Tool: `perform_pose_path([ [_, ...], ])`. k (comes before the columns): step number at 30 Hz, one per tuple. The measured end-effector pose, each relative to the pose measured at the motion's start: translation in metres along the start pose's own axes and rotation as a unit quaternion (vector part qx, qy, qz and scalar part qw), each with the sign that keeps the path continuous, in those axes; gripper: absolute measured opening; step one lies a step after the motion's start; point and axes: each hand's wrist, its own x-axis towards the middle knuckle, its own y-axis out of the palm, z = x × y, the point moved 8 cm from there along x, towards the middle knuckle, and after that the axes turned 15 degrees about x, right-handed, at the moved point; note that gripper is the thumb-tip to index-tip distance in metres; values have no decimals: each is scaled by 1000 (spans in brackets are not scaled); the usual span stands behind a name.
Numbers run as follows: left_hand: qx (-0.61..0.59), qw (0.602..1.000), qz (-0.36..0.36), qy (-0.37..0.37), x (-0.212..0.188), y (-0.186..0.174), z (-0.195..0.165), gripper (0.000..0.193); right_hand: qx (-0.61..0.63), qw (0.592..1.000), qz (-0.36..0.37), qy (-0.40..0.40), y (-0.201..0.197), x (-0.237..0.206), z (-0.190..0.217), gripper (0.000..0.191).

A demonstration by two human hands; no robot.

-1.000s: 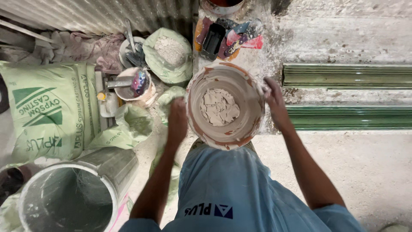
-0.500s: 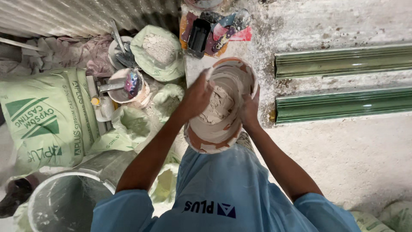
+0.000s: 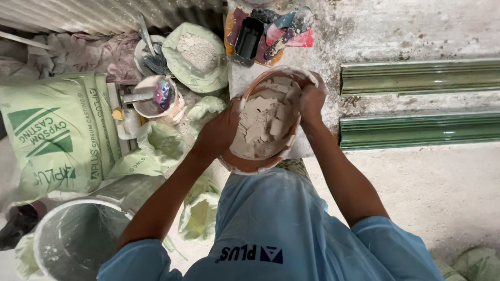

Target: The person wipes long green moldings with a sponge, then scrapes a bucket with a scraper and rinses it with water from a tap. They pour water into the bucket and continue cleaning the moldings.

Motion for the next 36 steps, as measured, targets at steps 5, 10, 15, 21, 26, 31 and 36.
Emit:
perform_pose_path([
  [5, 151, 977, -53, -143, 3, -20, -7, 55, -128, 983, 133, 2, 17, 9, 13, 48],
  [10, 155, 977, -36, -142, 9, -48, -24, 66, -445, 851, 274, -45, 42, -16, 55, 46],
  [15, -101, 979, -106, -141, 9, -56, 6, 66, -360, 901, 242, 7, 3, -33, 64, 54],
  [21, -664, 646, -202, -317, 3, 54, 79, 54, -351, 935, -1, 50, -94, -69, -10, 59],
  [26, -697, 691, -101, -165, 5, 91, 19, 62, -202, 941, 37, 269, -89, -111, -84, 58],
  [31, -584, 766, -86, -255, -10, 90, 4, 60, -130, 969, 119, 175, -99, -99, -42, 57],
  [36, -608, 777, -50, -157, 25, 70, -21, 60, -117, 968, 197, 101, -103, -111, -12, 57],
])
